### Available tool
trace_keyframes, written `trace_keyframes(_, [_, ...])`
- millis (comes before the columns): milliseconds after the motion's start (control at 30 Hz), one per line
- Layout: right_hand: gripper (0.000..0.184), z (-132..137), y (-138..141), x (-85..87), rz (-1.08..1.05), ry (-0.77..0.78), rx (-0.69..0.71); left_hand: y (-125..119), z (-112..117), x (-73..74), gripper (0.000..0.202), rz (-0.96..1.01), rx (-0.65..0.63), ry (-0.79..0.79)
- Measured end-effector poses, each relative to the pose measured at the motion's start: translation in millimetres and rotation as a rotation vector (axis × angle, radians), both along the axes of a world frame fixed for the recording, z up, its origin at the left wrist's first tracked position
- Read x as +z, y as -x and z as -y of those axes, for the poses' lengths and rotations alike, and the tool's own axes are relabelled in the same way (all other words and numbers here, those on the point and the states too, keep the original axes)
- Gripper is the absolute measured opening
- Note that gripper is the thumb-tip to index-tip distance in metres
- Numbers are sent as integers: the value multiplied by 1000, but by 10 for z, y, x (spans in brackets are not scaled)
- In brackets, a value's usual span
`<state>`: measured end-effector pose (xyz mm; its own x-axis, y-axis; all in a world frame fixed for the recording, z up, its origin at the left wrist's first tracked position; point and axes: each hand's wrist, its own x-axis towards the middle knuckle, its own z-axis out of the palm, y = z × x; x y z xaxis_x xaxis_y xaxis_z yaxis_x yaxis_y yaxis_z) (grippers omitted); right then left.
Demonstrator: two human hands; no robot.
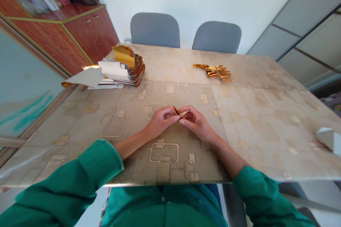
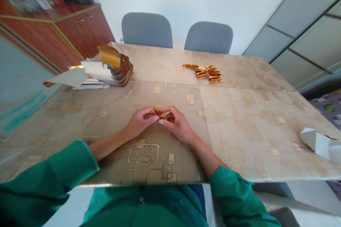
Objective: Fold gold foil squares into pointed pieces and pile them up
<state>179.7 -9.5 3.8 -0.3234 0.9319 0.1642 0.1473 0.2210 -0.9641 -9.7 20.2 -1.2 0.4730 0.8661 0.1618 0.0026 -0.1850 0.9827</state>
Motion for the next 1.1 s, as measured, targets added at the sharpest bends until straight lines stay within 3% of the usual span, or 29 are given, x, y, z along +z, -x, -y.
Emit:
trace_keyframes(133, [25, 11, 7, -4, 93, -103, -41, -17, 27, 11, 21, -42, 54, -50])
trace_keyframes(300, [37, 35, 65, -39, 394, -347, -129, -60, 86, 41, 11, -169, 143, -90])
trace_keyframes(433, [38, 56, 147, -49, 504, -430, -165, -110, 131, 34, 15, -187, 177, -98])
trace_keyframes(633, [38, 62, 201, -70, 449, -406, -207, -153, 164, 11, 23, -164, 200, -111])
trace_keyframes(833, [24, 85, 207, -28, 422, -302, -244, -139, 160, 39, 14, -183, 205, -182])
trace_keyframes(1100, [9, 60, 208, -71, 376, -251, -311, -159, 150, 2, 14, -158, 239, -128])
